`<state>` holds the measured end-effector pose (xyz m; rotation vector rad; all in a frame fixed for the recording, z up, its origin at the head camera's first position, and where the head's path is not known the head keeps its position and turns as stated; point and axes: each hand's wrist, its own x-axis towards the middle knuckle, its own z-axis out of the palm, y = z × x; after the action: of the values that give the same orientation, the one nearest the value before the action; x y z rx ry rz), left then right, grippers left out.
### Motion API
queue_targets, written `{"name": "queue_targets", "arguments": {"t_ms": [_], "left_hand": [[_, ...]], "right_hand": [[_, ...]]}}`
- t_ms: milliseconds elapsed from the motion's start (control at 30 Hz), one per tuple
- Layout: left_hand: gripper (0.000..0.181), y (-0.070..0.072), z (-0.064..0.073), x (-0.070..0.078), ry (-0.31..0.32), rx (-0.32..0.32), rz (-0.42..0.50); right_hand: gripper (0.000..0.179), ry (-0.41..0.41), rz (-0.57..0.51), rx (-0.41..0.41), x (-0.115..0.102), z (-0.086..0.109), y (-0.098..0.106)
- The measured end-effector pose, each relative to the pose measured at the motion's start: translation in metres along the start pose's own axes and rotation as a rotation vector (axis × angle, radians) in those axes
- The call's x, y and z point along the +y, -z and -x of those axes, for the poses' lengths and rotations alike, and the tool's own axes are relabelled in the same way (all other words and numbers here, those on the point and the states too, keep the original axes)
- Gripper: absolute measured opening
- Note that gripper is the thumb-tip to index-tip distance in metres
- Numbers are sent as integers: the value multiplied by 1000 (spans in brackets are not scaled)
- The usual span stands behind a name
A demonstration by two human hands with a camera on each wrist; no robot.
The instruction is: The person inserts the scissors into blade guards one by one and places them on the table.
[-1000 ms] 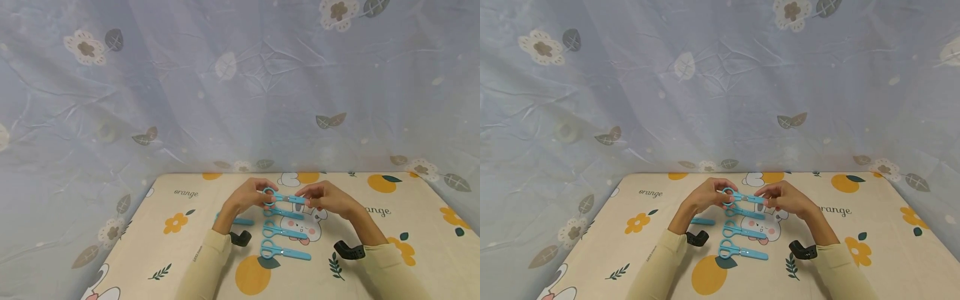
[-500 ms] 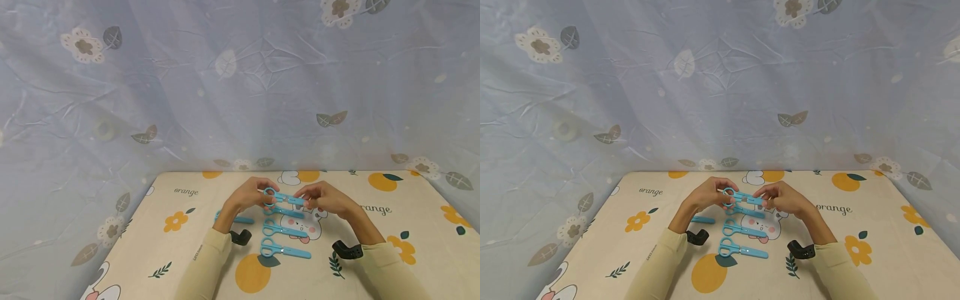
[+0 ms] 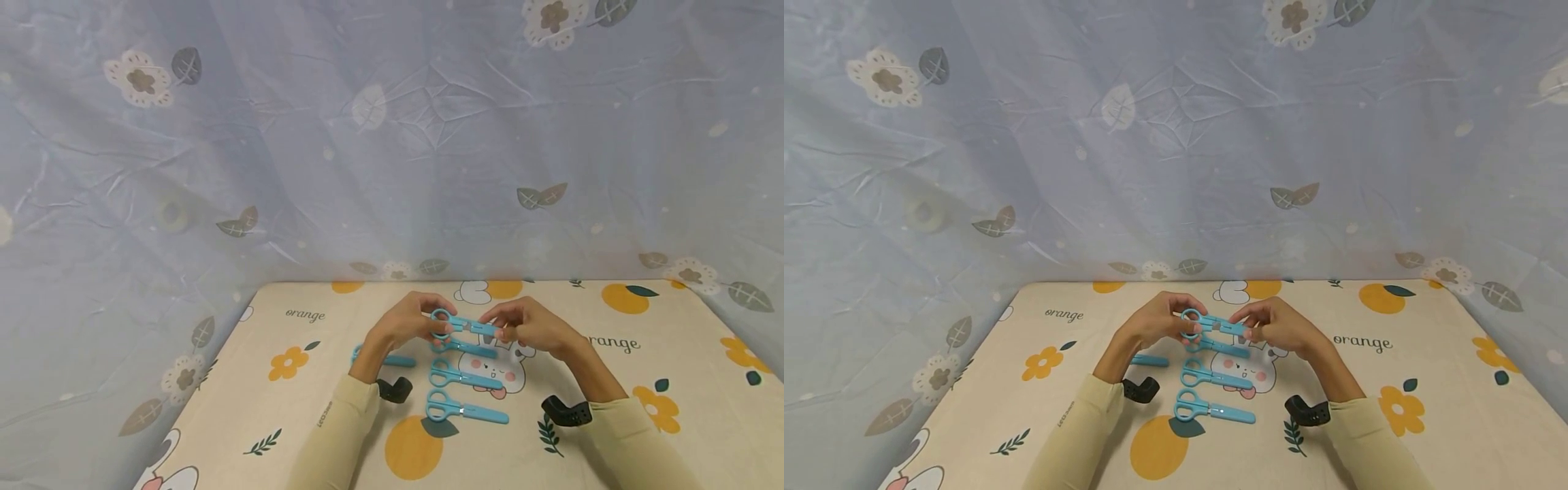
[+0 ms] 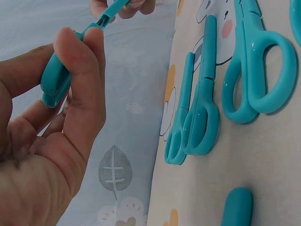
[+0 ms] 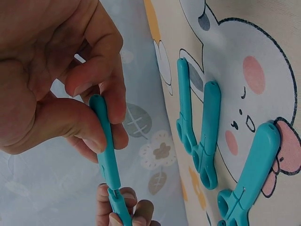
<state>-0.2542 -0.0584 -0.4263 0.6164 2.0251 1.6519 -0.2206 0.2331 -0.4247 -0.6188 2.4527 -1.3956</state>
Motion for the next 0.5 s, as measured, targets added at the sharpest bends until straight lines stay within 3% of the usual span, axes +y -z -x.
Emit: {"name": "queue_targets", "arguments": {"t_ms": [500], "left_hand": [[29, -3, -1, 2, -20, -16, -85]], "right_hand": [[32, -33, -14, 11, 1, 0, -3]]}}
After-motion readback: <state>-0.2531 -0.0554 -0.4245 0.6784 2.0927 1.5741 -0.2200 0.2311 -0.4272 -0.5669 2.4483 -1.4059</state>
